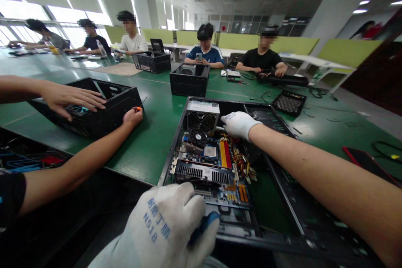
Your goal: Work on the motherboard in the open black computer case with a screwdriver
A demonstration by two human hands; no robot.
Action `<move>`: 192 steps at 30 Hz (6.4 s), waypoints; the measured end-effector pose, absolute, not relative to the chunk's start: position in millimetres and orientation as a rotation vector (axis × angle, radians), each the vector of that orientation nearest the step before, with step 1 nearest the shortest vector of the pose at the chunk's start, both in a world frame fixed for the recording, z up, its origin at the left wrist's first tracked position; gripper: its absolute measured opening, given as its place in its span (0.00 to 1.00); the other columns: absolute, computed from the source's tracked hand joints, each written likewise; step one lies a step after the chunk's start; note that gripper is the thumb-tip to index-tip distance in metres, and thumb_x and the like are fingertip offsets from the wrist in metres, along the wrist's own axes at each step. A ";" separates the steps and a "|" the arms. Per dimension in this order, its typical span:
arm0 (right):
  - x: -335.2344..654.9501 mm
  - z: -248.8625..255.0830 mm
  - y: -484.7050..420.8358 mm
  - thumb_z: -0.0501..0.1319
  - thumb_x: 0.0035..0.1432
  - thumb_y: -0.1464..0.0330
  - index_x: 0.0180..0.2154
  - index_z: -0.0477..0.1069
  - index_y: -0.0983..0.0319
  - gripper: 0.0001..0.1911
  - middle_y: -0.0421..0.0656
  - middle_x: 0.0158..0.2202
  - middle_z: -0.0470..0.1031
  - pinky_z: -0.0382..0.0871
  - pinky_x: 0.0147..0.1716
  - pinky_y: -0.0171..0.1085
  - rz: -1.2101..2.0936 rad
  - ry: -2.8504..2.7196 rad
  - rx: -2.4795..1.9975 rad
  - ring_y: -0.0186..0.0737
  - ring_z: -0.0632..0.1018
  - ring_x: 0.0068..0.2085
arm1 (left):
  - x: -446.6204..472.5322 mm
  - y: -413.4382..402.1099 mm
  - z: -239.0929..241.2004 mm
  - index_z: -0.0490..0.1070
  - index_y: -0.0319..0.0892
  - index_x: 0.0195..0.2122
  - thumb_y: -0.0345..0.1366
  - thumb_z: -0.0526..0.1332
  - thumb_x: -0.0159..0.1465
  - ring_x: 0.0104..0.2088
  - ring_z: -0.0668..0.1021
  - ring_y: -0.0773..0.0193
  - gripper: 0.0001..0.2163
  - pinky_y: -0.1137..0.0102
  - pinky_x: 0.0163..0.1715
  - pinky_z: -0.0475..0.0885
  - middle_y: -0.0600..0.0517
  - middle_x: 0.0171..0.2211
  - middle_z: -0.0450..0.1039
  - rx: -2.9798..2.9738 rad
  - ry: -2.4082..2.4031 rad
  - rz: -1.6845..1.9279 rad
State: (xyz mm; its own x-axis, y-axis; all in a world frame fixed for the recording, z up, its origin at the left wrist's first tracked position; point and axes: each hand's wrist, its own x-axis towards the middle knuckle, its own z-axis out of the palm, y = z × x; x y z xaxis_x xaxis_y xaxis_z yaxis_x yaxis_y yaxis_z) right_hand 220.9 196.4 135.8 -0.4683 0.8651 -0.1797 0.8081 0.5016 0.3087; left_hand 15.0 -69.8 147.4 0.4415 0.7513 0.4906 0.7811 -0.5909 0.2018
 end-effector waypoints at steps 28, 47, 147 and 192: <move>146.8 121.6 153.9 0.67 0.49 0.51 0.54 0.71 0.69 0.37 0.59 0.51 0.79 0.75 0.47 0.45 -0.079 2.673 1.232 0.59 0.81 0.50 | 17.1 -71.2 149.7 0.67 0.44 0.24 0.38 0.60 0.66 0.21 0.73 0.70 0.13 0.76 0.21 0.64 0.56 0.23 0.64 -2.582 -1.419 -0.766; 247.6 164.4 84.0 0.67 0.42 0.53 0.40 0.76 0.60 0.24 0.50 0.38 0.80 0.71 0.39 0.46 0.067 2.496 0.973 0.55 0.82 0.38 | 14.5 -71.6 141.2 0.65 0.46 0.26 0.39 0.61 0.65 0.21 0.71 0.65 0.11 0.70 0.20 0.61 0.54 0.24 0.68 -2.586 -1.427 -0.755; 287.6 164.6 111.0 0.63 0.63 0.58 0.45 0.76 0.65 0.17 0.50 0.44 0.78 0.69 0.44 0.39 -0.294 3.237 1.379 0.45 0.78 0.43 | 85.2 158.8 88.8 0.72 0.40 0.56 0.39 0.68 0.59 0.56 0.79 0.49 0.24 0.64 0.56 0.74 0.42 0.54 0.78 -2.826 -1.393 0.764; 284.3 165.5 107.6 0.63 0.64 0.58 0.41 0.75 0.65 0.15 0.48 0.41 0.77 0.67 0.40 0.38 -0.333 3.200 1.353 0.43 0.76 0.40 | 86.3 169.4 83.0 0.75 0.44 0.53 0.44 0.70 0.56 0.49 0.82 0.51 0.24 0.66 0.49 0.78 0.45 0.50 0.80 -2.826 -1.391 0.841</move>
State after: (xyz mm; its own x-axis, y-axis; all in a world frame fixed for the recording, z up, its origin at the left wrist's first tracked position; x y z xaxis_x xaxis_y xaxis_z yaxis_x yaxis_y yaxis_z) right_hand 284.3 107.6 165.5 -0.6485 0.7219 0.2416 0.6567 0.6910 -0.3021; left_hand 86.3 169.4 83.0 0.5045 0.7066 -0.4961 0.7676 -0.6302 -0.1169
